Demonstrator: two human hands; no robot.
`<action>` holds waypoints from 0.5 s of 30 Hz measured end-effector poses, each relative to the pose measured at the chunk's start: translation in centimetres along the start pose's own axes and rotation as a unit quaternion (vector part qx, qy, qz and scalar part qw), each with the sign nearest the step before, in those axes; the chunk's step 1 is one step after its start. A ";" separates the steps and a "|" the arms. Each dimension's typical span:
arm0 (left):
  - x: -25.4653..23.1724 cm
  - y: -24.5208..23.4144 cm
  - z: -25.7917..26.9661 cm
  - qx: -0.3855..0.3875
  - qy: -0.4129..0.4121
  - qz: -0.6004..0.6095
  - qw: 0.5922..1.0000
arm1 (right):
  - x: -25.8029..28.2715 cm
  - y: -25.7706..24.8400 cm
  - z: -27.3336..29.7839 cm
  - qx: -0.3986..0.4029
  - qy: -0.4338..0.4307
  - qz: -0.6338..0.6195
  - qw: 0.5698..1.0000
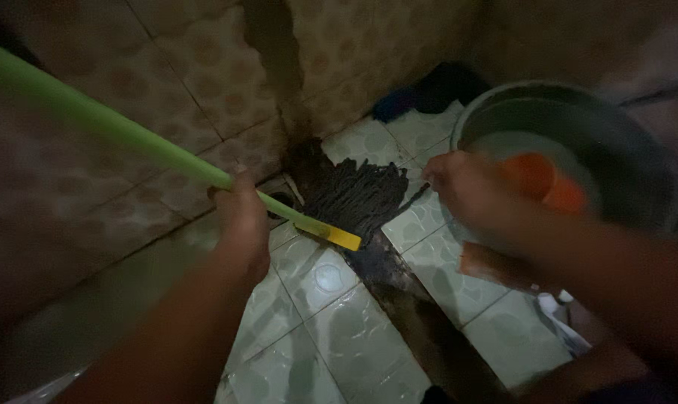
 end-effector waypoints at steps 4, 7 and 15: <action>0.6 1.3 -1.1 0.000 0.032 0.005 0.999 | -2.0 1.3 -2.0 -0.043 0.029 0.008 0.999; 0.7 2.7 -1.8 -0.023 0.056 -0.023 0.998 | -2.8 2.7 -3.1 -0.044 0.073 0.016 0.996; 0.0 5.3 -4.1 -0.035 0.143 -0.018 0.989 | -6.9 4.4 -5.7 -0.049 0.085 0.078 0.992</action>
Point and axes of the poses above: each hand's wrist, its own z-axis away from the middle knuckle, its own y-axis out of the palm, x = y × z, the point moved 8 cm from there along -z, towards the middle knuckle, and after that the axes turned 8 degrees about -y, right-handed, at the moved point
